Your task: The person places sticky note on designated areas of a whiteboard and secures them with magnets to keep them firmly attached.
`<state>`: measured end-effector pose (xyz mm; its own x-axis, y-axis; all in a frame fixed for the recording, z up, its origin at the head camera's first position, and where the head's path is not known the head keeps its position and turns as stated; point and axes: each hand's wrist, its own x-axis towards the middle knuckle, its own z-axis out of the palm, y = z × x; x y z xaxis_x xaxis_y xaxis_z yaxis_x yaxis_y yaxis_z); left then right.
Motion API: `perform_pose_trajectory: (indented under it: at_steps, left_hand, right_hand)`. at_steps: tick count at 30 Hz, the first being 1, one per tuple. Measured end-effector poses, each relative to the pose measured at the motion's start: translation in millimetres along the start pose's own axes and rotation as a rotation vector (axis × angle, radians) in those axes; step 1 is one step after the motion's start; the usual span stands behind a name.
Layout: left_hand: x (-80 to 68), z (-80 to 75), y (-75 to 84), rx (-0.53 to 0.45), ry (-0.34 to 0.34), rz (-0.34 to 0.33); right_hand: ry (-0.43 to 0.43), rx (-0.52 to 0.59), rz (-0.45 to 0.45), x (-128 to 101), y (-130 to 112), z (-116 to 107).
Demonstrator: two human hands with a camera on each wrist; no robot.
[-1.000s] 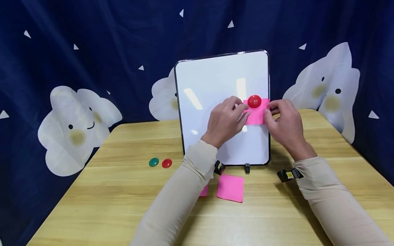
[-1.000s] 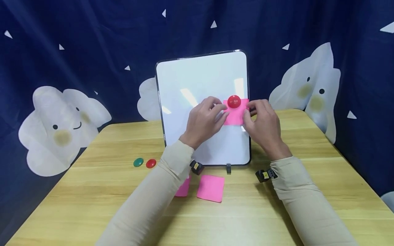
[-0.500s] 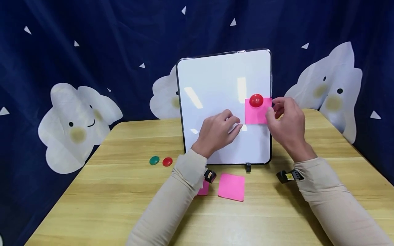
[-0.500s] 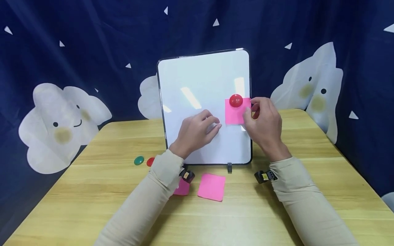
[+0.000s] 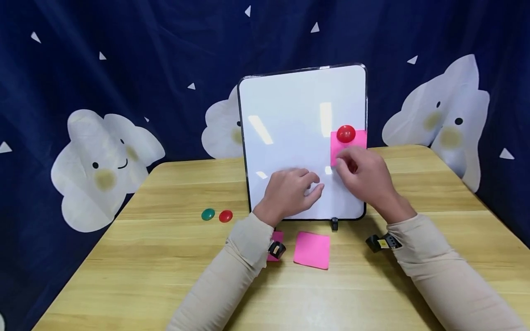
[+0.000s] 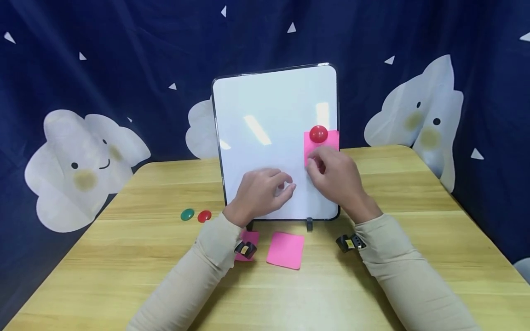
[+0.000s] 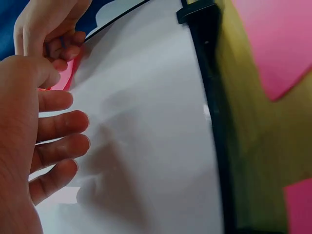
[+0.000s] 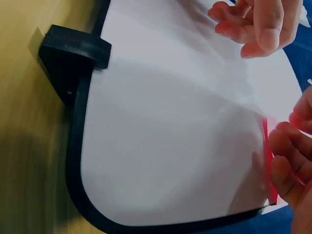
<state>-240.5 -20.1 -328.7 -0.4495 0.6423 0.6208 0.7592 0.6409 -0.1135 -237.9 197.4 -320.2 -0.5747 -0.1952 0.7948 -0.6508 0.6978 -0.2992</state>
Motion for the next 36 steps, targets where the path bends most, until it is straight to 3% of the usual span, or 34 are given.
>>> perform_pose_trajectory:
  at_steps: [9, 22, 26, 31, 36]
  left_hand:
    - [-24.7, 0.0, -3.4, -0.001, -0.03, -0.013]
    - [-49.8, -5.8, 3.1, 0.023, -0.127, 0.009]
    - [-54.4, -6.0, 6.2, 0.009, -0.152, 0.015]
    - [-60.8, -8.7, 7.9, -0.01, -0.194, -0.002]
    - [-66.0, -9.5, 8.8, -0.065, -0.23, -0.038]
  right_hand:
    - [-0.113, -0.012, -0.09, -6.2, -8.3, 11.8]
    - [-0.319, 0.0, -0.027, -23.5, -27.8, 12.1]
    - [-0.348, -0.014, -0.001, -35.6, -29.0, 6.4]
    - [-0.384, 0.003, 0.002, -41.9, -30.1, 7.3]
    - [-0.482, 0.034, 0.024, -43.2, -34.7, 12.5]
